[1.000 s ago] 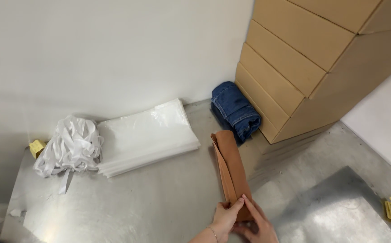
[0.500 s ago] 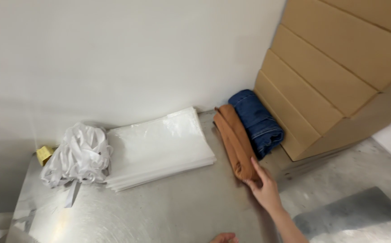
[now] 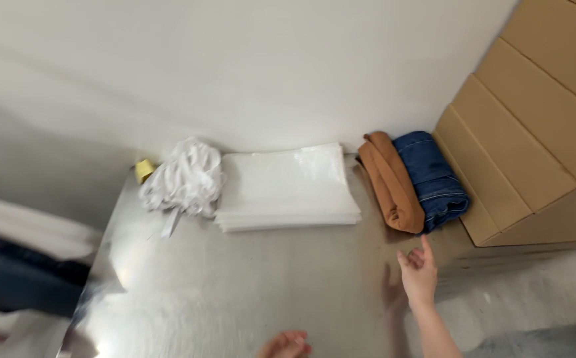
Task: The person folds a pair of blue jeans on a metal table, then takes a brown t-shirt from a clothing rack and folds it. Finally, they take a colorful patterned top from the rack and fold it on the table.
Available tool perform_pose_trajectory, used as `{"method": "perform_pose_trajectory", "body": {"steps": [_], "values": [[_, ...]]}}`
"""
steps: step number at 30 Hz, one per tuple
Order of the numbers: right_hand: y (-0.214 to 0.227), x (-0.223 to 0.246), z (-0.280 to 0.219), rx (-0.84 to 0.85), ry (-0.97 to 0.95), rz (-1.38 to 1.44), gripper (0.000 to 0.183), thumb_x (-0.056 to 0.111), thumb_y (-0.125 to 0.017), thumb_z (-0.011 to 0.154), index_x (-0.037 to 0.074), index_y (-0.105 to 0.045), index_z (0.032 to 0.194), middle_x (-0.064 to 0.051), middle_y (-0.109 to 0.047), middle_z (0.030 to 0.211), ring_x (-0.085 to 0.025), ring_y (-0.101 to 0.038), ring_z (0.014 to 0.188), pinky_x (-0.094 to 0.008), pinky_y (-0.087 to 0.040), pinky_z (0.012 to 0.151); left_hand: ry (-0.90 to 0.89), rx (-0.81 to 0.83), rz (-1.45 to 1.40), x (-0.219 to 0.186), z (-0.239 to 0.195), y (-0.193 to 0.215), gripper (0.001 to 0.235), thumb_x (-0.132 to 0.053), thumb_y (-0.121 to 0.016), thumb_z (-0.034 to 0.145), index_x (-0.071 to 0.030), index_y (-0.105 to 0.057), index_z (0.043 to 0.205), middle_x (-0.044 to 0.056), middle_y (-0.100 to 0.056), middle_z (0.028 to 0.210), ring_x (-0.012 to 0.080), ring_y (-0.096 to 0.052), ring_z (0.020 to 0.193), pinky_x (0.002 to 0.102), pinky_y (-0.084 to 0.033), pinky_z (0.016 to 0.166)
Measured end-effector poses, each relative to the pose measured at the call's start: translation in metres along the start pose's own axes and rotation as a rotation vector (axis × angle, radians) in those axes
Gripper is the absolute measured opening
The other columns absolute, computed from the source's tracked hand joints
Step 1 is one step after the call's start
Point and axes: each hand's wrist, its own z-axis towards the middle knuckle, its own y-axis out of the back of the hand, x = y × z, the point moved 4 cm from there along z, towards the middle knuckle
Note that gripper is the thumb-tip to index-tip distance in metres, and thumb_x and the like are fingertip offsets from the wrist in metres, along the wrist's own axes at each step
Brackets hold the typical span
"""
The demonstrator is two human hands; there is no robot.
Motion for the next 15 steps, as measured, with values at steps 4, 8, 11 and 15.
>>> {"method": "perform_pose_trajectory", "body": {"steps": [4,8,11,15], "values": [[0.005,0.041,-0.086,0.212,-0.1,0.111,0.042,0.013,-0.071,0.097,0.012,-0.069,0.139,-0.009,-0.067,0.134,-0.021,-0.063,0.121,-0.041,-0.055,0.104,-0.16,-0.071,-0.111,-0.043,-0.048,0.059,0.033,-0.027,-0.078,0.087,-0.013,-0.083,0.117,0.008,-0.088,0.108,0.0194,-0.077,0.095,0.031,-0.051,0.085],[0.002,0.07,-0.135,0.54,-0.001,0.319,0.031,0.004,-0.063,0.1,-0.008,-0.07,0.128,-0.03,-0.077,0.111,-0.036,-0.071,0.098,-0.045,-0.058,0.093,-0.485,-0.207,-0.206,-0.078,-0.115,0.117,0.036,-0.023,-0.069,0.093,-0.009,-0.076,0.125,0.013,-0.084,0.115,0.0233,-0.076,0.102,0.034,-0.052,0.087],[-0.006,0.092,-0.17,0.663,0.103,0.357,0.03,0.004,-0.061,0.1,-0.009,-0.07,0.126,-0.032,-0.076,0.109,-0.036,-0.071,0.095,-0.044,-0.057,0.092,-0.606,-0.317,-0.23,-0.087,-0.201,0.139,0.035,-0.022,-0.066,0.095,-0.008,-0.074,0.126,0.012,-0.082,0.119,0.0218,-0.075,0.106,0.034,-0.054,0.093],[-0.038,0.154,-0.264,0.819,0.178,0.283,0.028,0.001,-0.058,0.102,-0.013,-0.07,0.124,-0.033,-0.075,0.107,-0.038,-0.07,0.101,-0.049,-0.058,0.098,-0.872,-0.461,-0.189,-0.057,-0.219,0.212,0.029,-0.024,-0.069,0.093,-0.011,-0.076,0.118,0.009,-0.085,0.11,0.0188,-0.08,0.099,0.029,-0.055,0.087]]}}
